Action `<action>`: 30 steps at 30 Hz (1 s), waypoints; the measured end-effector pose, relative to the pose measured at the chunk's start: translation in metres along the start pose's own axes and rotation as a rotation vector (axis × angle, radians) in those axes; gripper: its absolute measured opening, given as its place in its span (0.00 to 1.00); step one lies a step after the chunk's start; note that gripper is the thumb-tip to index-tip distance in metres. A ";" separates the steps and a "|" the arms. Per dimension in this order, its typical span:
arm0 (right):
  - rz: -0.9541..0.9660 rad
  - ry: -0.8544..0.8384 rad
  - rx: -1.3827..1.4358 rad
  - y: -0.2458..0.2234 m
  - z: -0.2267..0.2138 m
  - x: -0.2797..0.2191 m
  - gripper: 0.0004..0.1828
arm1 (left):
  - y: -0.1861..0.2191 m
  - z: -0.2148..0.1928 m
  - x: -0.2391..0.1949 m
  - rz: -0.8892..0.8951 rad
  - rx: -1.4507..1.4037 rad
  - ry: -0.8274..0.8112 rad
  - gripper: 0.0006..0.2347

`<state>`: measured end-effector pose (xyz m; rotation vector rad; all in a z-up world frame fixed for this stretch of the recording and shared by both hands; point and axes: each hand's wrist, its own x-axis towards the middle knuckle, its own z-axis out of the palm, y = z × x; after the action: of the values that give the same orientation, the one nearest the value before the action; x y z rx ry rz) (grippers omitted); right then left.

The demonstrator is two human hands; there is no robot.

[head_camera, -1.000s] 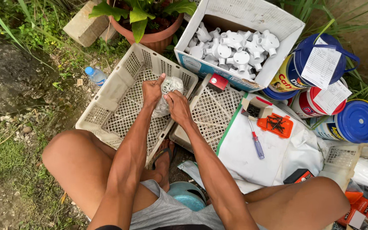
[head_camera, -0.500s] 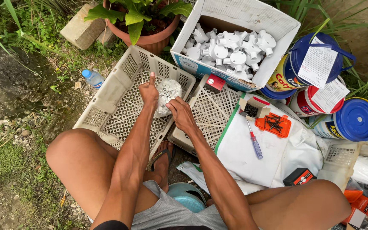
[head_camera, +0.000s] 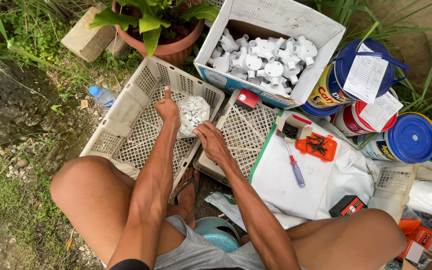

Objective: The person sits on a small stool outdoors and assembles small hardware components. They pick up white plastic fittings, insert metal screws, and tighten them using a screwdriver. The person handles the components one at a time and places the assembled units into a plastic crate.

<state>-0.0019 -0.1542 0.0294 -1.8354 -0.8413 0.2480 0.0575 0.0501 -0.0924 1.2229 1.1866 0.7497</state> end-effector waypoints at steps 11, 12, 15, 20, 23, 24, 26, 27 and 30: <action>-0.005 -0.036 -0.008 0.001 -0.006 -0.001 0.18 | 0.006 0.000 -0.002 -0.121 -0.100 0.103 0.23; -0.003 -0.045 -0.004 0.002 -0.005 -0.003 0.18 | 0.007 -0.001 -0.003 -0.129 -0.128 0.112 0.22; -0.007 -0.049 0.006 0.001 -0.006 -0.003 0.18 | 0.017 -0.004 -0.009 -0.149 -0.132 0.128 0.23; 0.007 -0.056 0.004 0.007 -0.009 -0.004 0.17 | 0.019 -0.005 -0.011 -0.145 -0.108 0.137 0.23; 0.044 -0.055 -0.065 0.002 -0.015 -0.005 0.16 | 0.050 -0.016 -0.037 0.069 -0.017 -0.031 0.25; 0.066 -0.047 -0.120 -0.002 -0.018 -0.004 0.16 | 0.071 -0.021 -0.053 0.239 0.067 -0.190 0.27; 0.097 -0.017 -0.126 0.007 -0.023 0.000 0.17 | 0.065 -0.021 -0.042 0.328 0.146 -0.284 0.27; 0.134 0.020 -0.127 0.011 -0.024 0.001 0.18 | 0.063 -0.023 -0.035 0.418 0.233 -0.384 0.28; 0.198 0.159 -0.214 0.003 -0.033 0.011 0.19 | 0.062 -0.033 -0.033 0.509 0.546 -0.537 0.17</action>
<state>0.0247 -0.1723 0.0434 -2.1115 -0.5942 0.1383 0.0264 0.0439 -0.0215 2.0740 0.6412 0.4080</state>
